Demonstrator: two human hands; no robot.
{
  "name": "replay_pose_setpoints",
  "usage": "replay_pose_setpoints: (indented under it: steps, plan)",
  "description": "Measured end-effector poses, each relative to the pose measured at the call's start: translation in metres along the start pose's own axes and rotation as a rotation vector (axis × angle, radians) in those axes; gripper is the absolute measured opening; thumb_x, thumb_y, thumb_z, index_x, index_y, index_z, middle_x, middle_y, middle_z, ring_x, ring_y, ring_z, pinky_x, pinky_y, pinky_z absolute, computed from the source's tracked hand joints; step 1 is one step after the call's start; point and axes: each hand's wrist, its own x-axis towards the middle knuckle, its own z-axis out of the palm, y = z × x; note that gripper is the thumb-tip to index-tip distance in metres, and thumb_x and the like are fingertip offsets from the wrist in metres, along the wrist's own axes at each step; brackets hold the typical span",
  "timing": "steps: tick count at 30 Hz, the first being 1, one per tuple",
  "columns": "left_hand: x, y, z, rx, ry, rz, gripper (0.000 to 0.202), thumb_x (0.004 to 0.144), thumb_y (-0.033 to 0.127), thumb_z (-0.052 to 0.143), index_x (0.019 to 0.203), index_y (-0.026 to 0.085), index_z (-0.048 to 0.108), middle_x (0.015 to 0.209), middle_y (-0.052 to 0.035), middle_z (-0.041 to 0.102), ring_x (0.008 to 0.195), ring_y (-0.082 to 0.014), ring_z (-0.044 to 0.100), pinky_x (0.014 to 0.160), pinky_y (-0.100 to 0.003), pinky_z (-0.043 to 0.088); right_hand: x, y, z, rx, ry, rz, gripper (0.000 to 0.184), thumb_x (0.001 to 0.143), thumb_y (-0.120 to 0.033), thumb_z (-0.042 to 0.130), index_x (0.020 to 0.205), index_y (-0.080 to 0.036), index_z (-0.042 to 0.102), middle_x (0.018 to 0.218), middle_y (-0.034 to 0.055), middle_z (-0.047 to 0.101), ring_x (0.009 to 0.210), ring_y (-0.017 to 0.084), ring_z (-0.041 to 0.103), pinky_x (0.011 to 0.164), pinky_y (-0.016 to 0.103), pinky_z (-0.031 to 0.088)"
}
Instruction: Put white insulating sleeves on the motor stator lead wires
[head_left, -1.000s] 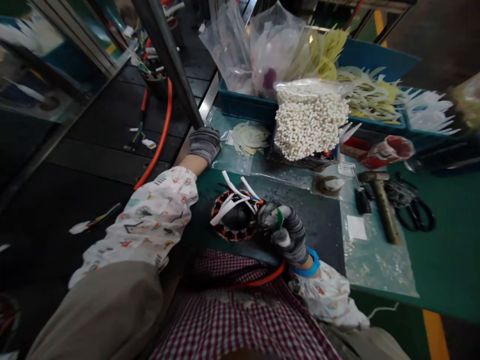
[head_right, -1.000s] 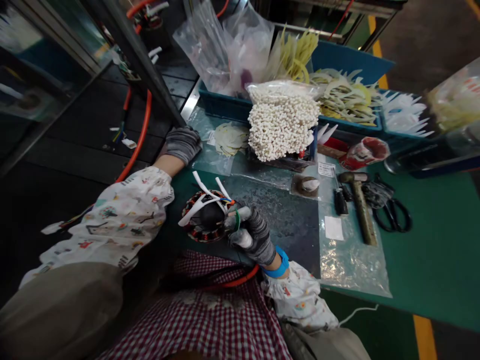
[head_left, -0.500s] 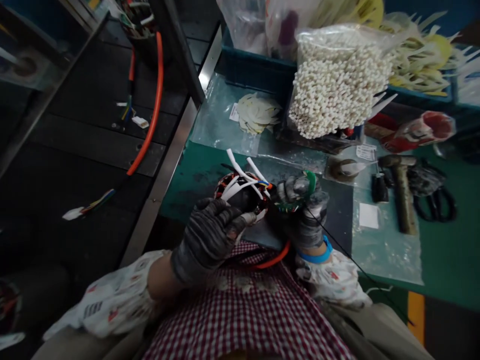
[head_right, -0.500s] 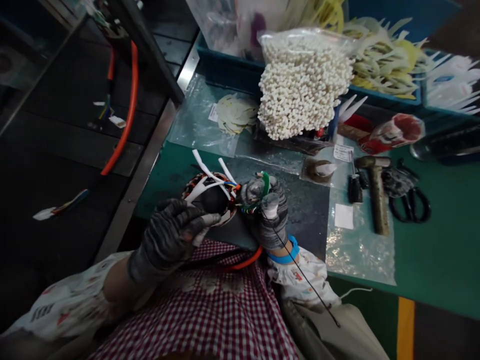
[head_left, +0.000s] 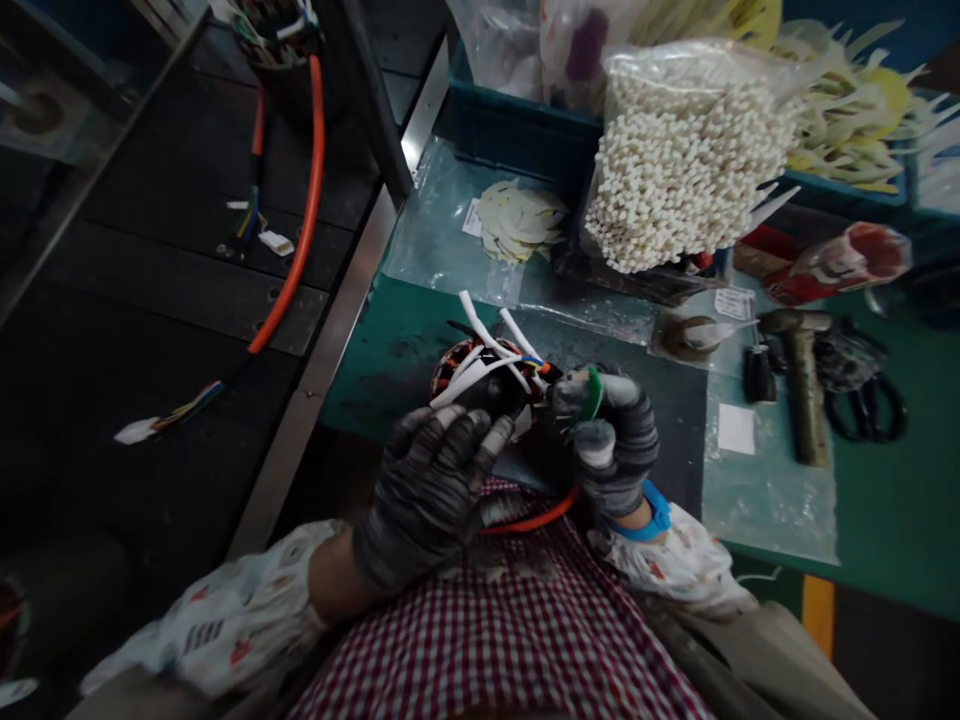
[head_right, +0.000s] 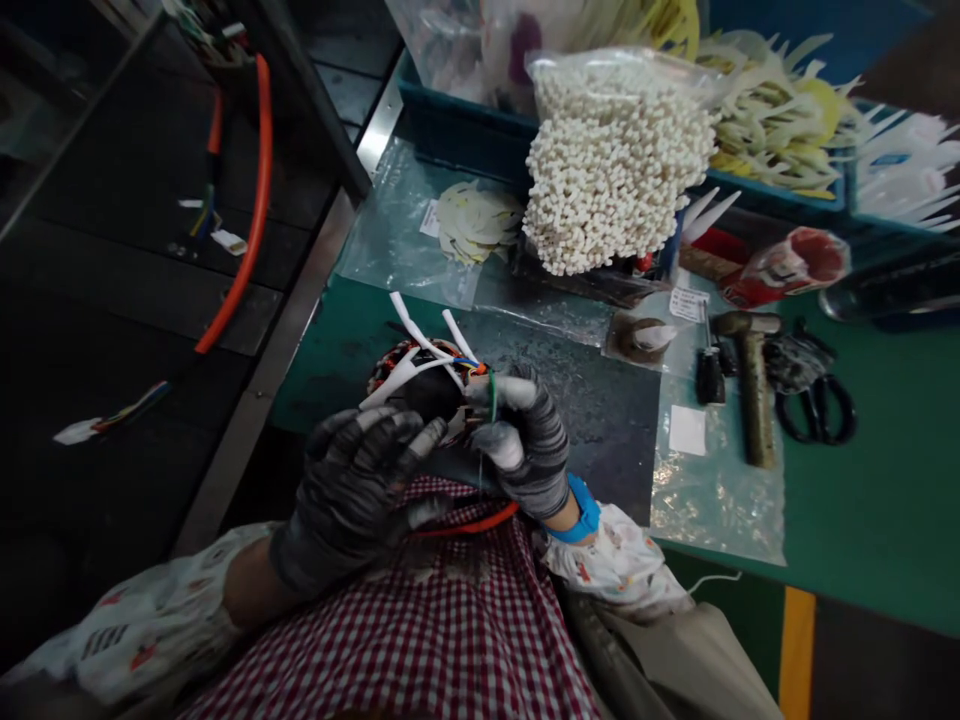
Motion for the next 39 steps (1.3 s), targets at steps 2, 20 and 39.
replay_pose_setpoints:
  steps: [2,20,39]
  plan:
    - [-0.003,0.005,0.002,0.129,0.018,-0.01,0.035,0.105,0.03,0.072,0.139,0.024,0.072,0.119,-0.0064,0.084,0.115,-0.0258,0.071,0.109,-0.042,0.047,0.003,-0.008,-0.001,-0.057,-0.122,-0.075,0.031,0.102,-0.048,0.077,0.132,-0.039,0.075,0.101,0.0022,0.082,0.088,0.027,0.08,0.081,0.046,0.069]
    - [-0.015,-0.056,0.004,-0.347,0.099,0.318,0.021,0.109,0.023,0.063,0.126,0.023,0.074,0.104,-0.0033,0.085,0.108,-0.0194,0.081,0.094,-0.029,0.067,0.025,-0.019,0.02,-0.617,-0.66,-0.352,0.031,0.105,-0.027,0.072,0.134,-0.031,0.081,0.106,0.0082,0.085,0.094,0.029,0.076,0.086,0.045,0.065]
    - [0.015,-0.058,0.026,-0.997,-0.161,-0.047,0.088,0.107,0.055,0.067,0.178,0.033,0.019,0.178,-0.0189,0.04,0.166,-0.0378,0.043,0.131,-0.062,0.049,-0.032,-0.027,0.006,-0.595,-0.444,-0.43,0.032,0.103,-0.011,0.071,0.127,-0.029,0.081,0.108,0.0054,0.088,0.107,0.029,0.082,0.095,0.049,0.072]
